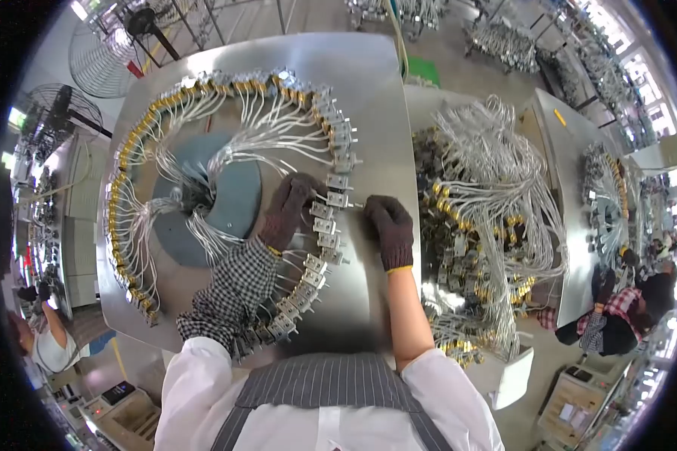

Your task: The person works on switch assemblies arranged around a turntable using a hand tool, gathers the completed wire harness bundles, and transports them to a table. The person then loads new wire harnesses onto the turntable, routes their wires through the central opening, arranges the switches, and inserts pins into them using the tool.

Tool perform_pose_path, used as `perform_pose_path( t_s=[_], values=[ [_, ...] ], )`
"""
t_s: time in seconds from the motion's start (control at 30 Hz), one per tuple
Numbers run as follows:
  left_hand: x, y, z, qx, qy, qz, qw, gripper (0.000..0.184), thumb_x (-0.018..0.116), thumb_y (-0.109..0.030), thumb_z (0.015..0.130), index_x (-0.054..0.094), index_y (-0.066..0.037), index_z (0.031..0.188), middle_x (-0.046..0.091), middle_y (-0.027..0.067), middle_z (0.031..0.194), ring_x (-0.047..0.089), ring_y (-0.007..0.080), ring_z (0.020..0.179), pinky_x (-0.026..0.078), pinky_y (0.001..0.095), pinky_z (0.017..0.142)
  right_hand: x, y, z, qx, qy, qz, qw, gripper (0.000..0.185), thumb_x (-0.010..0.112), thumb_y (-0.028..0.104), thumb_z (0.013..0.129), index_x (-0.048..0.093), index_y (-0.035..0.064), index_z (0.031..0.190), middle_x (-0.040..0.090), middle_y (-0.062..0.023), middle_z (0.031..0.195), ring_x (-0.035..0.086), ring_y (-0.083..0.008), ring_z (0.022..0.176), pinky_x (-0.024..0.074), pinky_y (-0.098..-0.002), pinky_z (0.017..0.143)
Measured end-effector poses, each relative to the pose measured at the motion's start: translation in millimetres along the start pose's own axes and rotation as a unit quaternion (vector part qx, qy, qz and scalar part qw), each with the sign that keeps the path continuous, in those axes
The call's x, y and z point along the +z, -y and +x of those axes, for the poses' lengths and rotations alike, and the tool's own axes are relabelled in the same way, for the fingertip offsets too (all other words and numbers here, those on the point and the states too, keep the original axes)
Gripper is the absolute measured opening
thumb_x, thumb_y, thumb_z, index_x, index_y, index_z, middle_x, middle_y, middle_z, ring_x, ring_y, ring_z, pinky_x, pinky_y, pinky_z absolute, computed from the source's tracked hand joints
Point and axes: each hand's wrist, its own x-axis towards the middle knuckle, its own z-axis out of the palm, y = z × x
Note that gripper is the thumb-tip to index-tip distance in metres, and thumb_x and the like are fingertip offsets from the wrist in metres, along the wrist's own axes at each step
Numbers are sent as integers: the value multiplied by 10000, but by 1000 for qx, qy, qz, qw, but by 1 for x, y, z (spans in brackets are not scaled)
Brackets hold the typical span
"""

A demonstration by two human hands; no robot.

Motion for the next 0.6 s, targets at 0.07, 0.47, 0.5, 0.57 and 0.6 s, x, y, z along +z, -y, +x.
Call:
perform_pose_path(
  t_s=[0.07, 0.47, 0.5, 0.57, 0.6],
  values=[
    [-2, 11, 6, 11, 2, 4, 1000, 314, 477, -343, 1008, 554, -41, 1042, 613, 42, 903, 559, 93, 803, 494, 255, 703, 1, 1, -1, 4, 0, -5, 1000, 178, 647, 109, 854, 691, 10, 997, 682, -56, 923, 617, -132, 862, 487, -264, 815],
    [0, 4, 0, 58, 15, 53, 997, 288, 415, -305, 1034, 539, -45, 1048, 661, 75, 970, 549, 111, 853, 465, 269, 801, 1, 6, -6, 43, 10, 28, 999, 170, 668, 78, 841, 687, 12, 997, 676, -35, 911, 613, -122, 852, 494, -258, 806],
    [-1, 0, -2, -1, 2, 31, 1000, 257, 428, -272, 1026, 536, -41, 1054, 662, 78, 960, 563, 112, 843, 475, 261, 780, 0, 1, -4, 35, 13, 37, 999, 166, 668, 76, 844, 687, 12, 996, 676, -35, 912, 613, -120, 851, 494, -258, 803],
    [-2, 0, -1, -58, -10, 10, 998, 227, 441, -240, 1017, 534, -37, 1060, 663, 81, 950, 577, 114, 832, 484, 252, 759, 1, 5, -4, 25, 16, 46, 998, 161, 669, 75, 847, 687, 12, 995, 676, -34, 912, 614, -118, 849, 494, -257, 801],
    [-3, 6, 1, 4, -19, 58, 998, 234, 444, -251, 1015, 532, -39, 1063, 665, 80, 950, 581, 116, 837, 487, 253, 758, 1, 7, -6, 42, 16, 53, 998, 162, 667, 80, 851, 687, 12, 997, 676, -33, 910, 615, -119, 846, 495, -257, 799]
  ],
)
